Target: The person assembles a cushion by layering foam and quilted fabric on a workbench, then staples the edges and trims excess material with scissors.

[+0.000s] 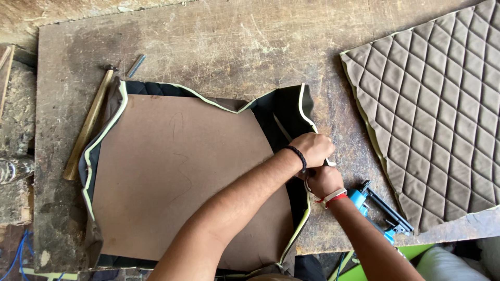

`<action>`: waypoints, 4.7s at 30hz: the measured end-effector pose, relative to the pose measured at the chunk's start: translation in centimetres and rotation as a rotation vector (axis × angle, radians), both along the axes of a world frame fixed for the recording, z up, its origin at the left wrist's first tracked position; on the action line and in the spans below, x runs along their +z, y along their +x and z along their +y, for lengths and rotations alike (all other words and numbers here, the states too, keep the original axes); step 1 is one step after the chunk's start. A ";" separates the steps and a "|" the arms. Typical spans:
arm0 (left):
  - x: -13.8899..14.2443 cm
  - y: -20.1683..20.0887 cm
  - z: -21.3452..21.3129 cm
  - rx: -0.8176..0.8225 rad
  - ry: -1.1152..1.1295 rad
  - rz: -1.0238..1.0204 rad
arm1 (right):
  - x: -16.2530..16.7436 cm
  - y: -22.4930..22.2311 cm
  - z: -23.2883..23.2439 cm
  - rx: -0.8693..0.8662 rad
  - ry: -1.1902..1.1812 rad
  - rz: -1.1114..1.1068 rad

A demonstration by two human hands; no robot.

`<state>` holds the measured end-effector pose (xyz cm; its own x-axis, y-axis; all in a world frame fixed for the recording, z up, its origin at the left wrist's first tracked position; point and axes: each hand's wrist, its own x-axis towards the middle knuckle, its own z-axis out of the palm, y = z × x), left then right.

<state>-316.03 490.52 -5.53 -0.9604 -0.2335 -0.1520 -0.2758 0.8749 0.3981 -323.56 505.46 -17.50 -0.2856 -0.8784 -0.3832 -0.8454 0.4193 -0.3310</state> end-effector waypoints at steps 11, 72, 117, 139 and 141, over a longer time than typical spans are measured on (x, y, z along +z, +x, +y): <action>0.8 -1.7 -1.0 0.176 0.249 0.307 | -0.6 -0.7 -7.0 -0.068 -0.149 0.277; -12.2 71.5 12.2 1.523 0.412 0.123 | 12.0 38.8 20.6 -0.320 0.347 -0.650; -7.4 65.2 24.6 1.395 -0.247 0.506 | 9.3 42.4 -2.2 0.535 1.010 -0.425; -8.1 66.4 26.5 1.369 -0.166 0.621 | 11.5 42.9 -3.6 0.662 1.010 -0.367; -7.5 66.2 26.5 1.369 -0.173 0.630 | 11.6 43.4 -2.7 0.563 1.019 -0.421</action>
<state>-249.85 517.06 -13.06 0.1089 -0.9445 0.3099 -0.7197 0.1402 0.6800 -280.21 502.75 -5.92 0.3463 -0.0860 -0.9342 -0.8981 0.2575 -0.3566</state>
